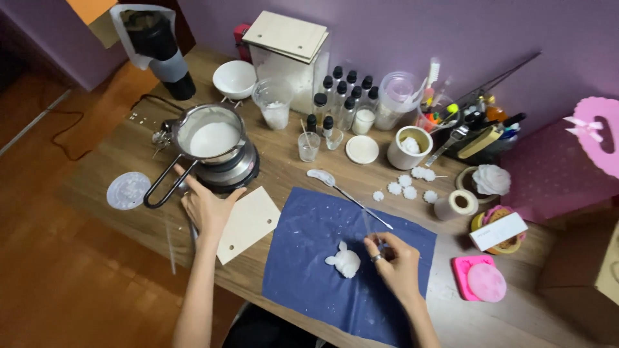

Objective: Shaping and sculpting a small white figure from a soft material using hands and a fine metal tool.

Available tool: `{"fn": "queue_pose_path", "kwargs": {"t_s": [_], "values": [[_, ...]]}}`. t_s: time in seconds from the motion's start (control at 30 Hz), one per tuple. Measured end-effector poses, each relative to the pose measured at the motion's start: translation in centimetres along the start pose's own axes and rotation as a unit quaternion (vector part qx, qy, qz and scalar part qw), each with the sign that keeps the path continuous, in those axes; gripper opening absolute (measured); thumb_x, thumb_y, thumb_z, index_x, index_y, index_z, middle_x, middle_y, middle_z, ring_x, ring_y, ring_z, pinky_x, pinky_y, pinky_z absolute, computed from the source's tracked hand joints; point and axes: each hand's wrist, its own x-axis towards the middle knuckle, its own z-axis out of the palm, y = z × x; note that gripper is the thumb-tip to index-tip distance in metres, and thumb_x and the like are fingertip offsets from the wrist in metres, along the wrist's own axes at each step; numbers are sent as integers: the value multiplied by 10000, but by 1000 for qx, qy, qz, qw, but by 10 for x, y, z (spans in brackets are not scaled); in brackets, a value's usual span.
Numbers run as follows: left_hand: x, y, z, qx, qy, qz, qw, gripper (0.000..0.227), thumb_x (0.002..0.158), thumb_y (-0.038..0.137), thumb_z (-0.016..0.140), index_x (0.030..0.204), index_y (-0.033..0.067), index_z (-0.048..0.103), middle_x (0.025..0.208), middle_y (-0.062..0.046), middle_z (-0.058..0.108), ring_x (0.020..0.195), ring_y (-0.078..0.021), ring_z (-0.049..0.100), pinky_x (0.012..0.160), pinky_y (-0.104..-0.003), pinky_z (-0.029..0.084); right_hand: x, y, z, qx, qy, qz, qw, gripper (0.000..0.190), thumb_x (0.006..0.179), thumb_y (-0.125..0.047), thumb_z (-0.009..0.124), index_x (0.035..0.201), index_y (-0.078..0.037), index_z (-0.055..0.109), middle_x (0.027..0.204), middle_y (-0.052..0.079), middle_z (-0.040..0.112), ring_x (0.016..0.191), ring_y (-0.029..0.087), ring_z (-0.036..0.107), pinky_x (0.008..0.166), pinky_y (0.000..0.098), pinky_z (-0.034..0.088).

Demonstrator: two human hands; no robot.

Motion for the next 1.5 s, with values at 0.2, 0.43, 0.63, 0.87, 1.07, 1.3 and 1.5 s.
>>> {"fn": "queue_pose_path", "kwargs": {"t_s": [0.2,0.43,0.63,0.87,1.07,1.3,1.5], "values": [[-3,7,-18,-91,-64,-17,994,1240,724,359,800,1439,30,-157,1113,-407,541,958,-564,518,944,-512,363,0,3,-1,-3,-5,21,1000,112,801,-222,688,739,-129,690,541,-56,500,490,63,339,483,217,285],[1,9,-19,-66,-65,-6,996,1259,668,473,814,1456,28,-60,1259,-333,476,997,-536,500,851,-548,395,-2,-4,-1,-5,-6,33,999,108,797,-220,689,733,-133,687,535,-59,481,488,61,315,483,215,278],[0,1,-11,-123,-20,56,991,1279,652,269,852,1440,17,-123,1309,-334,473,1050,-524,518,897,-524,411,-2,-4,0,-7,1,58,998,128,798,-223,690,721,-121,686,517,-48,431,488,72,285,486,221,257],[-1,6,-19,-82,-63,-6,995,1328,640,469,838,1443,33,-125,1222,-326,507,944,-511,563,796,-513,441,-4,-2,3,-14,-5,44,999,127,797,-220,686,728,-113,691,516,-53,453,489,66,297,481,219,267],[0,1,-14,-80,-62,-11,995,1264,681,423,811,1454,2,-97,953,-359,608,855,-512,582,700,-508,460,0,9,5,-48,-6,10,999,125,801,-254,680,741,-143,677,507,-55,463,478,57,342,480,221,298],[-5,14,-35,-134,-113,-57,983,1255,710,391,808,1448,91,-162,1134,-373,558,977,-583,514,854,-541,415,1,22,7,-79,-16,-66,995,87,835,-222,655,824,-136,653,590,-30,511,502,93,434,515,240,369],[-81,-6,-36,12,78,200,977,539,811,433,655,1242,111,615,1311,-77,609,1197,-256,551,948,-427,364,1,34,8,-84,45,-130,987,143,860,-170,609,961,-76,642,838,41,620,708,173,598,641,253,451]]}}
